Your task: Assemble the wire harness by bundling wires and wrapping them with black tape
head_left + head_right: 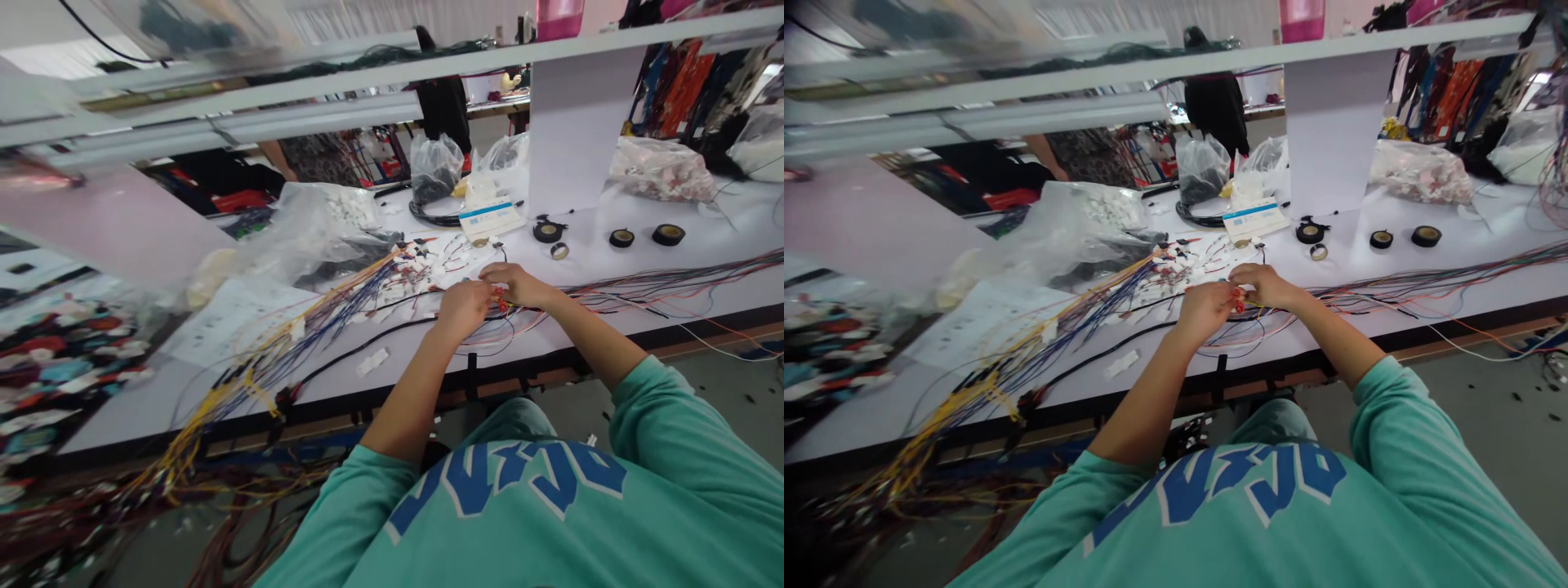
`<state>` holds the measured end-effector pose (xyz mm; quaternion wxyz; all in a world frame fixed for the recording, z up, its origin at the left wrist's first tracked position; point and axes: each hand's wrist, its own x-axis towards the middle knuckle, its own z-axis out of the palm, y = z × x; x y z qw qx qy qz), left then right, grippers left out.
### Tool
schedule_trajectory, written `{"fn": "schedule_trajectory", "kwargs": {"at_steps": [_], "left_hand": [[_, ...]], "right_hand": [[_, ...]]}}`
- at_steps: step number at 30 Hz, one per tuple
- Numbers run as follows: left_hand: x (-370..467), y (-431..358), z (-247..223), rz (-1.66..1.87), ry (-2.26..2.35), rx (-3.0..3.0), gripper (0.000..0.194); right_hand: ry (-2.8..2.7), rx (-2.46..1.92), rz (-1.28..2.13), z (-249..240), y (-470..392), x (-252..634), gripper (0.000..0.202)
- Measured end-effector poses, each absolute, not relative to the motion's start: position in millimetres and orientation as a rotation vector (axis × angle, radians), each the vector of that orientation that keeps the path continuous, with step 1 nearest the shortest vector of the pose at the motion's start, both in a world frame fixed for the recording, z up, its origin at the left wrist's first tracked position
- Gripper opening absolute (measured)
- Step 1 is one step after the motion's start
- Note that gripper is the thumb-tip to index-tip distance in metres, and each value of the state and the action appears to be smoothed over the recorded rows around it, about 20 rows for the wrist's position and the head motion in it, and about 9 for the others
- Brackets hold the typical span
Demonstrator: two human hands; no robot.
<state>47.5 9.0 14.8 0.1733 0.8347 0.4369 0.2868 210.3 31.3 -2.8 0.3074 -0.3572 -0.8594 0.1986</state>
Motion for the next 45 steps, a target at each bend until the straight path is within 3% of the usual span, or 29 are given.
{"fn": "schedule_trajectory", "kwargs": {"at_steps": [5,10,22,28,32,39,45], "left_hand": [[43,21,20,0.878,1.242,2.165,0.002],[41,26,-4,0.901,1.181,1.688,0.009],[49,13,-12,1.049,1.256,1.729,0.015],[53,14,-11,0.891,1.487,1.993,0.018],[49,22,-21,0.928,1.461,1.885,0.016],[51,22,-26,0.900,1.326,1.511,0.013],[54,12,-20,0.938,1.240,1.376,0.011]], "right_hand": [[-2.018,-1.114,0.860,-11,31,207,0.008],[-2.071,-1.091,1.068,-10,14,213,0.019],[-2.078,-1.223,0.738,-21,14,205,0.019],[-2.114,-1.336,0.681,-17,12,206,0.019],[-2.103,-1.356,0.349,-6,-9,210,0.019],[-2.727,-0.943,-0.267,-20,-63,199,0.024],[-2.716,-1.206,-0.276,-10,-58,203,0.033]]}}
